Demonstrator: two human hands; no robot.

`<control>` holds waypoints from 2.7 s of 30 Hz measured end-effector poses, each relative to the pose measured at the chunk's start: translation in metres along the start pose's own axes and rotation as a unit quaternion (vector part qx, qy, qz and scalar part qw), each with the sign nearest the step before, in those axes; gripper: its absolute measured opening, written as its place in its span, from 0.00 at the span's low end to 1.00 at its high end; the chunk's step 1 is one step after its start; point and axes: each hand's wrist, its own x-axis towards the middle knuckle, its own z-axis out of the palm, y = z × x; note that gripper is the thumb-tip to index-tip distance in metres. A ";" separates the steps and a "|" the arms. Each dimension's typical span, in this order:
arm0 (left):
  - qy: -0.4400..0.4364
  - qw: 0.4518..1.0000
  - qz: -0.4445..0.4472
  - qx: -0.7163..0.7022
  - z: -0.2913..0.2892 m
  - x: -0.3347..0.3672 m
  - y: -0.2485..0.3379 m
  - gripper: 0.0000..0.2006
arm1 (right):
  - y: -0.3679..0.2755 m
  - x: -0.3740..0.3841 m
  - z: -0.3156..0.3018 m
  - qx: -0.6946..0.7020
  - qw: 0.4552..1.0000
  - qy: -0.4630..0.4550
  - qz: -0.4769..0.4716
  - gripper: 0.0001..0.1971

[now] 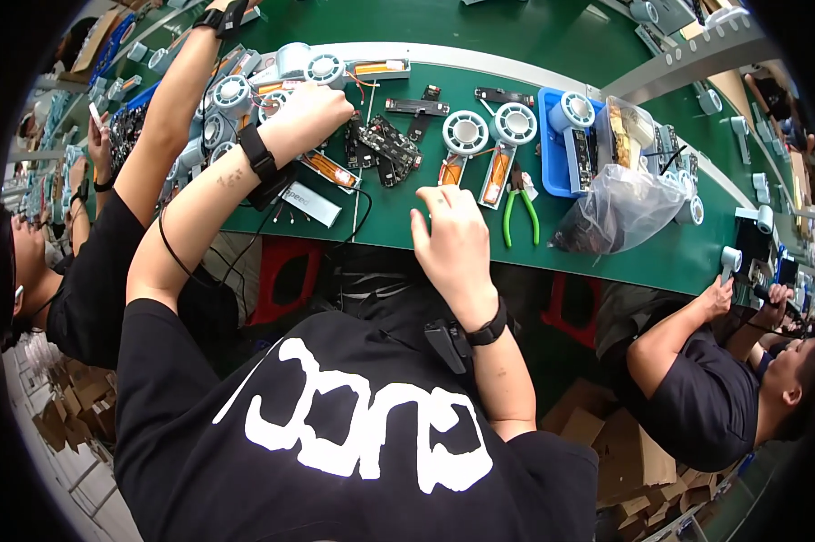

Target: The person connects a circuit board to a fan assembly by hand, fits the board into the housing, and sets the unit aside. They then repeat the process with a second fan assembly and circuit board.

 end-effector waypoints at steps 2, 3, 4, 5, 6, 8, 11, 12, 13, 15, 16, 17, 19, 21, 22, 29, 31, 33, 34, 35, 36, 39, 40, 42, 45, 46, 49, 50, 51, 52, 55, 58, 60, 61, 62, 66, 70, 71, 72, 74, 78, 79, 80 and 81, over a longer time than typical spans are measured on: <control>0.003 1.000 0.012 0.002 0.003 0.002 -0.002 0.02 | 0.009 -0.015 0.018 -0.121 0.988 0.068 -0.068 0.14; -0.012 1.000 0.018 0.015 0.004 0.002 -0.005 0.03 | 0.013 -0.019 0.021 -0.121 0.988 0.070 -0.064 0.14; -0.026 0.999 0.023 0.027 0.004 0.002 -0.008 0.03 | 0.017 -0.022 0.023 -0.122 0.986 0.100 -0.053 0.15; -0.041 0.998 0.027 0.040 0.004 0.001 -0.011 0.04 | 0.021 -0.023 0.025 -0.123 0.983 0.130 -0.043 0.17; -0.041 0.998 0.030 0.041 0.005 0.001 -0.015 0.04 | 0.025 -0.024 0.026 -0.124 0.979 0.160 -0.033 0.19; -0.009 0.997 0.079 -0.009 0.004 0.001 -0.026 0.01 | 0.031 -0.024 0.028 -0.095 0.985 0.142 -0.003 0.20; 0.032 0.992 0.112 -0.042 -0.004 -0.004 -0.033 0.02 | 0.035 -0.020 0.028 -0.035 0.993 0.102 0.050 0.22; 0.056 0.990 0.120 -0.053 -0.009 -0.007 -0.035 0.03 | 0.035 -0.019 0.029 -0.034 0.993 0.098 0.049 0.22; 0.080 0.986 0.128 -0.063 -0.021 -0.009 -0.035 0.03 | 0.035 -0.018 0.029 -0.033 0.994 0.094 0.048 0.22; 0.125 0.981 0.132 -0.067 -0.039 -0.021 -0.028 0.04 | 0.033 -0.019 0.031 -0.029 0.995 0.088 0.047 0.22; 0.173 0.972 0.138 -0.072 -0.055 -0.028 -0.020 0.05 | 0.034 -0.019 0.031 -0.022 0.995 0.081 0.056 0.22; 0.222 0.962 0.119 -0.107 -0.074 -0.037 -0.010 0.05 | 0.036 -0.019 0.030 -0.015 0.995 0.074 0.066 0.22; 0.254 0.944 0.077 -0.196 -0.120 -0.068 0.016 0.06 | 0.040 -0.022 0.026 -0.008 0.994 0.066 0.082 0.22; 0.262 0.920 0.076 -0.282 -0.158 -0.105 0.041 0.08 | 0.047 -0.023 0.025 -0.027 0.994 0.083 0.059 0.23; 0.282 0.900 0.100 -0.318 -0.170 -0.123 0.051 0.09 | 0.049 -0.024 0.023 -0.036 0.994 0.092 0.049 0.23; 0.308 0.765 0.171 -0.540 -0.201 -0.312 0.073 0.17 | 0.048 -0.018 0.025 0.056 0.992 0.085 0.077 0.30; 0.320 0.760 0.131 -0.550 -0.201 -0.361 0.082 0.15 | 0.060 -0.024 0.022 0.038 0.992 0.084 0.084 0.31; 0.257 0.845 -0.288 -0.371 -0.204 -0.395 0.098 0.10 | 0.068 -0.025 0.020 0.015 0.994 0.086 0.072 0.33; 0.221 0.816 -0.359 -0.395 -0.198 -0.402 0.107 0.08 | 0.063 -0.025 0.021 0.017 0.995 0.082 0.058 0.34; 0.184 0.781 -0.424 -0.419 -0.181 -0.405 0.118 0.07 | 0.060 -0.025 0.021 0.023 0.995 0.080 0.055 0.34; 0.157 0.743 -0.439 -0.480 -0.159 -0.389 0.132 0.07 | 0.054 -0.023 0.022 0.014 0.996 0.077 0.041 0.32; 0.139 0.655 -0.387 -0.634 -0.082 -0.288 0.152 0.09 | 0.045 -0.019 0.022 -0.008 0.997 0.069 0.015 0.29; 0.158 0.628 -0.326 -0.689 -0.059 -0.247 0.152 0.08 | 0.044 -0.017 0.020 -0.001 0.996 0.088 0.026 0.27; 0.101 0.551 -0.278 -0.780 -0.038 -0.175 0.153 0.08 | 0.044 -0.011 0.010 0.017 0.990 0.130 0.056 0.22; 0.068 0.524 -0.228 -0.818 -0.014 -0.110 0.157 0.08 | 0.044 0.004 0.005 0.072 0.989 0.121 0.053 0.18; 0.066 0.523 -0.222 -0.820 -0.007 -0.092 0.160 0.08 | 0.046 0.005 0.004 0.098 0.987 0.115 0.052 0.16; 0.115 0.461 -0.181 -0.861 0.011 -0.049 0.165 0.08 | 0.057 0.006 0.008 0.065 0.991 0.113 0.005 0.14; 0.125 0.459 -0.182 -0.861 0.016 -0.040 0.165 0.08 | 0.059 0.006 0.010 0.053 0.992 0.110 -0.021 0.14; 0.137 0.456 -0.185 -0.860 0.021 -0.032 0.165 0.08 | 0.059 0.006 0.011 0.050 0.993 0.109 -0.020 0.14; 0.148 0.453 -0.188 -0.859 0.024 -0.024 0.167 0.09 | 0.055 0.005 0.010 0.067 0.990 0.120 0.012 0.12; 0.248 0.630 -0.207 -0.706 0.005 0.000 0.183 0.07 | 0.050 0.005 0.009 0.101 0.982 0.136 0.079 0.10; 0.305 0.700 -0.209 -0.611 0.010 0.013 0.183 0.07 | 0.056 0.010 0.008 0.022 0.985 0.171 0.016 0.07; 0.332 0.692 -0.209 -0.606 0.018 0.019 0.181 0.07 | 0.055 0.010 0.006 0.016 0.987 0.159 0.019 0.06; 0.331 0.692 -0.208 -0.607 0.019 0.020 0.181 0.07 | 0.055 0.010 0.004 0.009 0.989 0.148 0.022 0.06; 0.311 0.656 -0.226 -0.650 0.019 0.019 0.180 0.06 | 0.055 0.009 0.002 0.002 0.990 0.137 0.025 0.06; 0.271 0.550 -0.268 -0.743 0.022 0.018 0.179 0.06 | 0.053 0.010 0.007 -0.128 0.979 0.159 -0.017 0.07; 0.290 0.491 -0.287 -0.770 0.021 0.018 0.178 0.05 | 0.050 0.017 -0.002 -0.175 0.966 0.184 -0.055 0.08; 0.298 0.484 -0.289 -0.770 0.019 0.017 0.178 0.05 | 0.051 0.018 -0.001 -0.175 0.966 0.185 -0.054 0.08; 0.306 0.478 -0.291 -0.771 0.018 0.017 0.179 0.04 | 0.053 0.021 0.001 -0.143 0.970 0.179 -0.075 0.07; 0.310 0.499 -0.279 -0.760 0.023 0.018 0.179 0.04 | 0.056 0.027 0.006 -0.080 0.976 0.167 -0.117 0.05; 0.308 0.550 -0.254 -0.734 0.028 0.016 0.176 0.05 | 0.055 0.033 0.016 -0.058 0.984 0.122 -0.115 0.10; 0.294 0.562 -0.252 -0.731 0.026 0.013 0.176 0.06 | 0.058 0.034 0.017 -0.058 0.984 0.122 -0.115 0.10; 0.281 0.573 -0.250 -0.728 0.025 0.012 0.175 0.07 | 0.061 0.033 0.018 -0.043 0.984 0.128 -0.116 0.09; 0.281 0.574 -0.251 -0.727 0.023 0.011 0.175 0.07 | 0.064 0.032 0.019 -0.028 0.984 0.132 -0.117 0.09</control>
